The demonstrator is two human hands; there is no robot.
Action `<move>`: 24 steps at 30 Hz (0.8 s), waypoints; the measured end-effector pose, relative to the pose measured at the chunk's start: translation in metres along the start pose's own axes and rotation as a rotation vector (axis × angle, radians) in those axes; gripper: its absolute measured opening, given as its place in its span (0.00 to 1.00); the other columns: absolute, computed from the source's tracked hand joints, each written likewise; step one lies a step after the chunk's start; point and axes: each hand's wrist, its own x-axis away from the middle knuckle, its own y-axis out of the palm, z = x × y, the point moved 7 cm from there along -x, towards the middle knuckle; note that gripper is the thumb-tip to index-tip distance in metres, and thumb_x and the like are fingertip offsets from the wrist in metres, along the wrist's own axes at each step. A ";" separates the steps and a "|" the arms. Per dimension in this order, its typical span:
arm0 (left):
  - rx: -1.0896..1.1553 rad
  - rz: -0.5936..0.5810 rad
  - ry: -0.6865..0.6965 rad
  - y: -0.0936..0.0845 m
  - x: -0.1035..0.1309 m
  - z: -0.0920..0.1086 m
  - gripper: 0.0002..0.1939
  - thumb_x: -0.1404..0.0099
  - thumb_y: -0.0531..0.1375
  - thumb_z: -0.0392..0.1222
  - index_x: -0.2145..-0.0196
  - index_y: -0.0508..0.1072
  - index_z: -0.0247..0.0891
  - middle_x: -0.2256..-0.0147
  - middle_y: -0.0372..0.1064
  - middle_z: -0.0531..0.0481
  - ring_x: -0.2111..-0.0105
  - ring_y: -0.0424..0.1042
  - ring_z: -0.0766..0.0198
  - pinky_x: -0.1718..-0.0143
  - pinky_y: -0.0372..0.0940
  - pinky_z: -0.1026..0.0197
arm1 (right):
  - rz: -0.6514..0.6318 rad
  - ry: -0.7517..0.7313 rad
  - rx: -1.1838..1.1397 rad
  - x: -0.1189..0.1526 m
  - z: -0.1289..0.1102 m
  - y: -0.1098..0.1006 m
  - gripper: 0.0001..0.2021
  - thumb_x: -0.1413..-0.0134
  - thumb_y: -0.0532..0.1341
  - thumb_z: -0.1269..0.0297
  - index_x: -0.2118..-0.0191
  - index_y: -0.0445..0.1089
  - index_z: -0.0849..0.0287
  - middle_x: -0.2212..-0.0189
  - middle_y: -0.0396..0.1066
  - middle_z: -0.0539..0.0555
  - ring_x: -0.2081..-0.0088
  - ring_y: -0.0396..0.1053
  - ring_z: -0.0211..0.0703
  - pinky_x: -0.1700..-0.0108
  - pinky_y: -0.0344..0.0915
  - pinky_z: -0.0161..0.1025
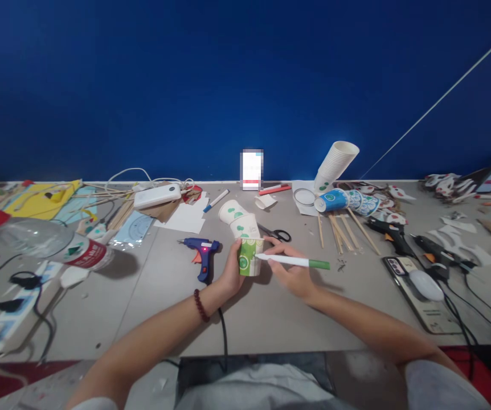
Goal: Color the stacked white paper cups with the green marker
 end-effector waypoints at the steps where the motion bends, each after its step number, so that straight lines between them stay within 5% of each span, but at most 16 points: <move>1: -0.007 -0.007 -0.007 0.000 0.000 0.000 0.20 0.43 0.65 0.53 0.62 0.77 0.34 0.68 0.77 0.48 0.72 0.72 0.62 0.67 0.65 0.61 | 0.008 0.003 -0.001 0.000 0.001 -0.001 0.03 0.46 0.63 0.68 0.66 0.74 0.54 0.63 0.80 0.56 0.46 0.74 0.56 0.45 0.69 0.54; 8: -0.024 -0.028 -0.006 0.002 0.000 -0.001 0.21 0.44 0.65 0.55 0.61 0.77 0.33 0.69 0.77 0.48 0.73 0.71 0.62 0.69 0.65 0.61 | 0.014 0.000 -0.006 -0.001 0.002 -0.002 0.03 0.46 0.63 0.67 0.65 0.73 0.54 0.60 0.80 0.57 0.46 0.74 0.56 0.45 0.69 0.54; 16: 0.012 0.045 0.009 -0.002 0.000 0.000 0.18 0.43 0.65 0.51 0.62 0.77 0.34 0.65 0.78 0.48 0.68 0.73 0.61 0.64 0.66 0.61 | -0.045 -0.030 -0.009 -0.001 -0.004 0.001 0.02 0.47 0.64 0.69 0.68 0.74 0.54 0.70 0.78 0.55 0.45 0.73 0.58 0.43 0.67 0.57; 24: -0.040 -0.022 -0.026 0.002 0.002 -0.001 0.20 0.43 0.64 0.55 0.63 0.76 0.35 0.72 0.75 0.50 0.76 0.70 0.63 0.71 0.65 0.61 | 0.009 -0.025 0.000 -0.001 0.000 -0.002 0.04 0.45 0.63 0.68 0.64 0.73 0.53 0.62 0.79 0.56 0.47 0.75 0.55 0.47 0.71 0.53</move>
